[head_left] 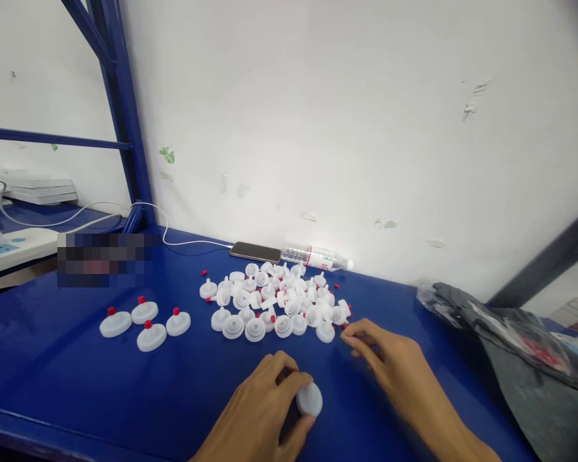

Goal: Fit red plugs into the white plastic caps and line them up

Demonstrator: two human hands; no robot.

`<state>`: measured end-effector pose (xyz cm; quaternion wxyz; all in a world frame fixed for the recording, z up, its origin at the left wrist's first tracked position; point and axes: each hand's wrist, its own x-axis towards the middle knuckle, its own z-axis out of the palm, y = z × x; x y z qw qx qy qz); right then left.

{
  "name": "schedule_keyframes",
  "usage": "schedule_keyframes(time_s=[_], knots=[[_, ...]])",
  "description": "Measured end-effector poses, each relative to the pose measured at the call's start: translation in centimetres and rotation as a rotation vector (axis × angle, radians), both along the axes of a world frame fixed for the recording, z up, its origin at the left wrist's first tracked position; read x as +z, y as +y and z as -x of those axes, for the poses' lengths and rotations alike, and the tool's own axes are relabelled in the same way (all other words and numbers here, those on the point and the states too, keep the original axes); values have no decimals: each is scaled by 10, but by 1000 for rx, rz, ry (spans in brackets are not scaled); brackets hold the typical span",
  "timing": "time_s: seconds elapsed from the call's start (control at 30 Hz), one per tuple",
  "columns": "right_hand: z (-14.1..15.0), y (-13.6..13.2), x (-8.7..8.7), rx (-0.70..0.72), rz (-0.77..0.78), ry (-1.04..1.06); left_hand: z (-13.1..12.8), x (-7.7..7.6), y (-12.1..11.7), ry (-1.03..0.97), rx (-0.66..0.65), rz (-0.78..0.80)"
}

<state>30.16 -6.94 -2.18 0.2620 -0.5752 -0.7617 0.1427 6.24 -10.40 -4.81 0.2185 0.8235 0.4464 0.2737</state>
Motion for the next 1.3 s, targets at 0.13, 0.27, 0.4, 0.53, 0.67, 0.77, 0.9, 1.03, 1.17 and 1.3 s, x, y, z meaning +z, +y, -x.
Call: schedule_keyframes(time_s=[0.13,0.27,0.4,0.53,0.67,0.77,0.9,1.03,1.17,1.3], knots=[[17,-26,19,65,-9,183,1,2,2,-3,-54,37],[34,-37,26,234,-120,147,1,4,2,10,-29,97],[43,-35,15,350,-120,26,1,3,1,42,-4,88],[45,-33,-2,367,-134,-25,1,0,0,53,1,84],[46,-36,-14,323,-167,39,0,-7,-2,26,37,46],[48,-39,-16,294,-172,103,0,-11,-1,41,14,-6],[41,-37,-5,180,-167,112,18,-11,-2,106,79,-132],[11,-22,10,-57,-256,5,68,-12,-4,85,385,-237],[-20,-3,8,-156,-211,-123,122,-21,0,89,549,-326],[-19,5,3,-106,-166,-160,144,-27,2,180,650,-344]])
